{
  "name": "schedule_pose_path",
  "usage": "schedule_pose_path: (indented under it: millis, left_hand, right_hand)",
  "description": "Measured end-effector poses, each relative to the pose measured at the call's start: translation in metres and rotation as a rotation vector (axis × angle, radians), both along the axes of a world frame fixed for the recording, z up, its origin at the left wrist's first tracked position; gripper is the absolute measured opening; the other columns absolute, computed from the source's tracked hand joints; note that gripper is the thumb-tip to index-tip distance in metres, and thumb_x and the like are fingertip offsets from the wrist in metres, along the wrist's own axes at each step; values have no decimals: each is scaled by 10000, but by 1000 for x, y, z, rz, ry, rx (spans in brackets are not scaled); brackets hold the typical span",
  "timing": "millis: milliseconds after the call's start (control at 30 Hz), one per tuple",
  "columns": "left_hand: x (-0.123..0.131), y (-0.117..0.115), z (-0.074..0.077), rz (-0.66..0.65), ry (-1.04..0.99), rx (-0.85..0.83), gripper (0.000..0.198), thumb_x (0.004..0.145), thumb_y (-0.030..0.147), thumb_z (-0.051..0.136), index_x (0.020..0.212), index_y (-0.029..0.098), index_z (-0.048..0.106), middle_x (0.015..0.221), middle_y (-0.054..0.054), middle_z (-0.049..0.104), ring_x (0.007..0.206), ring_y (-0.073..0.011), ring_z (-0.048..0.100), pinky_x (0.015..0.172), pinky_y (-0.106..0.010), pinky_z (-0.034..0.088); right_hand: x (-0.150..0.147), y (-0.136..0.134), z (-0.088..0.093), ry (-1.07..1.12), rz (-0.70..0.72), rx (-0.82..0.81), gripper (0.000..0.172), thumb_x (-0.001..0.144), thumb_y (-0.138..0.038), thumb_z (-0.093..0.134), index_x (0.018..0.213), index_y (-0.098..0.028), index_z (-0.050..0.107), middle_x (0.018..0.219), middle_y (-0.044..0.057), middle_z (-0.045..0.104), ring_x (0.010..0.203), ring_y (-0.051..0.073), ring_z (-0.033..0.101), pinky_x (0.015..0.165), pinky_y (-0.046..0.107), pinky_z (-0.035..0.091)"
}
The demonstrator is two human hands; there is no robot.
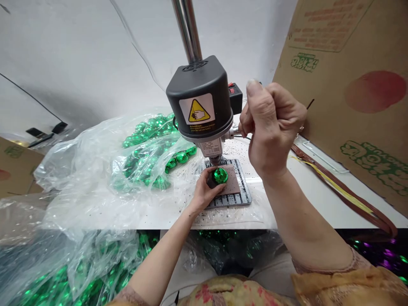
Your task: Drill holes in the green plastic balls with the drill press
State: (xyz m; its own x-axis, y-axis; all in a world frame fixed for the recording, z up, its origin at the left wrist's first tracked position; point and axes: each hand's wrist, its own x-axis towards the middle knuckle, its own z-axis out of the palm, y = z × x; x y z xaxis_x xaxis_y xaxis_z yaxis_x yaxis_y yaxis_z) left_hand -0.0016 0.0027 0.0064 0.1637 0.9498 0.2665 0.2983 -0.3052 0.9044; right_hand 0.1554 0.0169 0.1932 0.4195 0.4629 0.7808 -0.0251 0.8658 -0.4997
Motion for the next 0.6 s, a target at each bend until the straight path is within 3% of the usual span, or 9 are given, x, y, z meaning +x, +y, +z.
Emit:
schedule_pose_path:
  millis: [133,367,600]
  left_hand:
    - [-4,1,-1,-13,35,9,556,740,329,818,1227,219,571,1199,-85,656,1120,-256,630,1000,-409,494]
    - [-3,0,-1,10,46,12,560,743,322,821,1235,222,574,1207,-83,655,1118,-255,628,997,-408,485]
    - [-4,-1,0,16,67,29,559,745,348,822,1235,228,581,1199,-82,654,1127,-266,621,998,-412,480]
  right_hand:
    - [-1,-1,-1,6,-32,-24,459,917,-335,594,561,-225,327,487,-59,353,434,64,312,448,279,300]
    - [-6,-4,-28,71,-86,125,511,914,-269,589,532,-207,255,469,-44,263,421,73,278,438,308,217]
    - [-7,-2,-40,95,-129,172,498,901,-259,583,534,-212,249,467,-54,207,400,76,221,426,312,212]
